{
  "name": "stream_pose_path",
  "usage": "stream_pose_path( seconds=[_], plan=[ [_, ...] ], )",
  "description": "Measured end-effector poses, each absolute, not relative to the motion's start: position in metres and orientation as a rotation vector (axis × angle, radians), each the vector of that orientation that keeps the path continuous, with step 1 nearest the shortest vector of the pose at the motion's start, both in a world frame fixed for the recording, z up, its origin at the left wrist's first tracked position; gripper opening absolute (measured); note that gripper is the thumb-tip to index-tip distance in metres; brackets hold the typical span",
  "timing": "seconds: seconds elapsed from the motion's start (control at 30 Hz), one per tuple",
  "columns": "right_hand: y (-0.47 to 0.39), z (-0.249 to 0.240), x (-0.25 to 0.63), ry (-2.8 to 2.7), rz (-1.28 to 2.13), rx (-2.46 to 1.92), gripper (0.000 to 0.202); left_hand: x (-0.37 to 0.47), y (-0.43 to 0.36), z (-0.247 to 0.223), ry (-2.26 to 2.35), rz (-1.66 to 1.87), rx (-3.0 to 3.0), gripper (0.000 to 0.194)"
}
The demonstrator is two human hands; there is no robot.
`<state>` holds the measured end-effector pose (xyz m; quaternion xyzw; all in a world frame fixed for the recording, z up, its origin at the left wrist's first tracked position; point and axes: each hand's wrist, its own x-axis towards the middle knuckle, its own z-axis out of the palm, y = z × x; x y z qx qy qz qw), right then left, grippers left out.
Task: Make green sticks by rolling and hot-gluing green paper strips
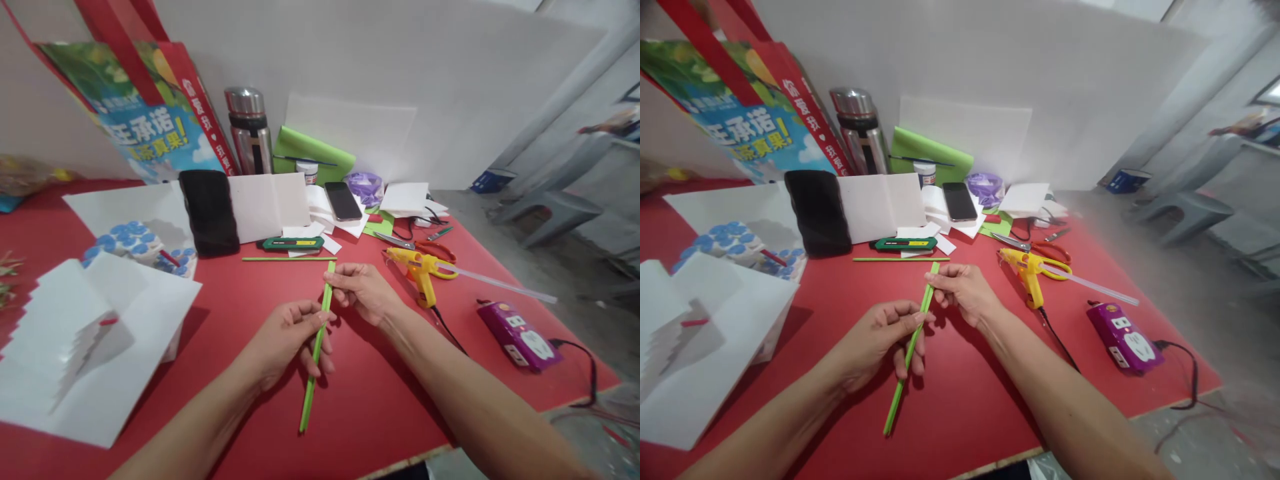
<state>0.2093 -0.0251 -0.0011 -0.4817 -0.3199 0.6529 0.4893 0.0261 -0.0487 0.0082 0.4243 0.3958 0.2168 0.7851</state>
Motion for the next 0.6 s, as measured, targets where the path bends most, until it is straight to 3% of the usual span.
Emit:
stream_pose_path(
  seconds=[0.6],
  plan=[
    [-0.024,-0.001,0.21,-0.79,1.62,-1.146,0.034,0.016,-0.043,0.004,0.824,0.384,0.843,0.036]
  ],
)
